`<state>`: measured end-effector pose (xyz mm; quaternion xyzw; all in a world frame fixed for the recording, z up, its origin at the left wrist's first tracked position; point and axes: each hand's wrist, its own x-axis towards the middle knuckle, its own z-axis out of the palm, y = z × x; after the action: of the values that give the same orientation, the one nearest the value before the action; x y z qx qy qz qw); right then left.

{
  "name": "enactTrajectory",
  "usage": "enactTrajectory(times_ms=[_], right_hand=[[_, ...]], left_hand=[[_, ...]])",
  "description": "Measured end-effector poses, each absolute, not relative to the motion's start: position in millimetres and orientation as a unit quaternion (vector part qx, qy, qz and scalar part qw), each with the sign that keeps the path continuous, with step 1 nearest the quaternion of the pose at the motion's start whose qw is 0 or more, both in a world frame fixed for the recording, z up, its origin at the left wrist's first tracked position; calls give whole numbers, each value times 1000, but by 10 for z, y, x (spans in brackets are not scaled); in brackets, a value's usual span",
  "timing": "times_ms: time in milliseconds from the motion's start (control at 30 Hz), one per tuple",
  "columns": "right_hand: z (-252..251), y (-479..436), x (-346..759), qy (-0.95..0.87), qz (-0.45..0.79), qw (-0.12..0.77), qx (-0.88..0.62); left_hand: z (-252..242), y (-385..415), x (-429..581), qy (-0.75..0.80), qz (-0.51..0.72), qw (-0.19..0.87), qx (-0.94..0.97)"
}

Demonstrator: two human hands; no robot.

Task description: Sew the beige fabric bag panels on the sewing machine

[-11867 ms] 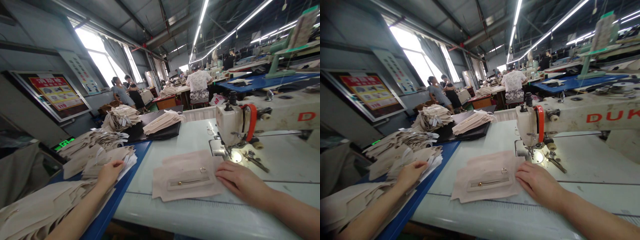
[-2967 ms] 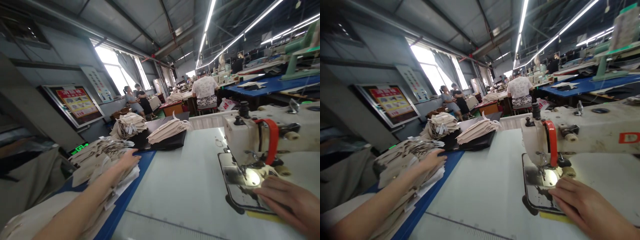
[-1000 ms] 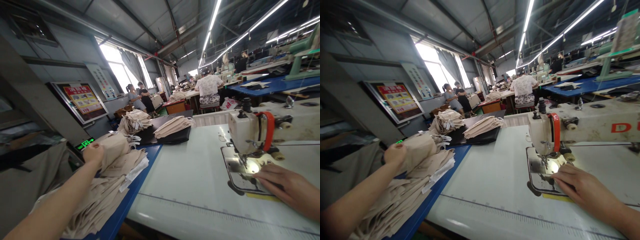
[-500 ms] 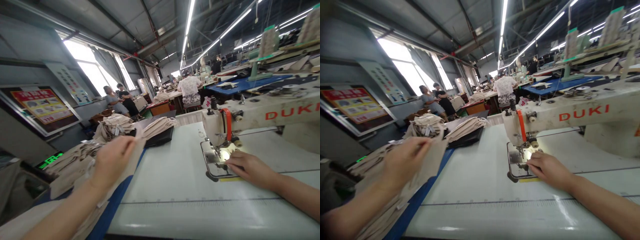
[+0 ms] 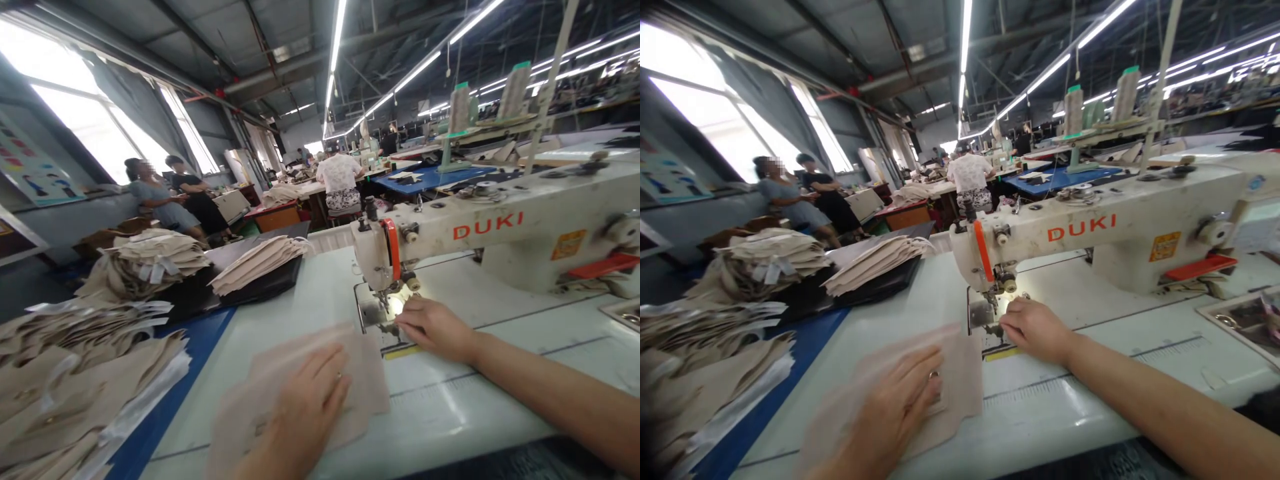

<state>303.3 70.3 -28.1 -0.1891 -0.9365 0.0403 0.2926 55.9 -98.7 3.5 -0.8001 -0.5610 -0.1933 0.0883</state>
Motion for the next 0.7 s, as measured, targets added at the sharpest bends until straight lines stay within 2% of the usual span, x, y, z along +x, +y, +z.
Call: enactTrajectory(times_ms=[167,300,400,467,567,700], right_hand=[[-198,538,2944,-928,71,344,-124],[-136,354,2887,-957,125,256,-55],[-149,318,2892,-965,128,219,-65],[-186,343,2903,-966,113,221,-71],[-264,392,2927,-965,89,237,-70],[-346,428,2962,-959,71,265,-77]], left_hand=[[-137,-901,365,-643,-36,1,-765],[-90,-784,517,-664,-19,-51,-746],[-4,-732,625,-674,-22,-69,-735],[9,-739,641,-676,-46,-53,-734],[-23,-836,501,-659,-108,25,-744],[-9,-1115,-166,-668,-181,128,-710]])
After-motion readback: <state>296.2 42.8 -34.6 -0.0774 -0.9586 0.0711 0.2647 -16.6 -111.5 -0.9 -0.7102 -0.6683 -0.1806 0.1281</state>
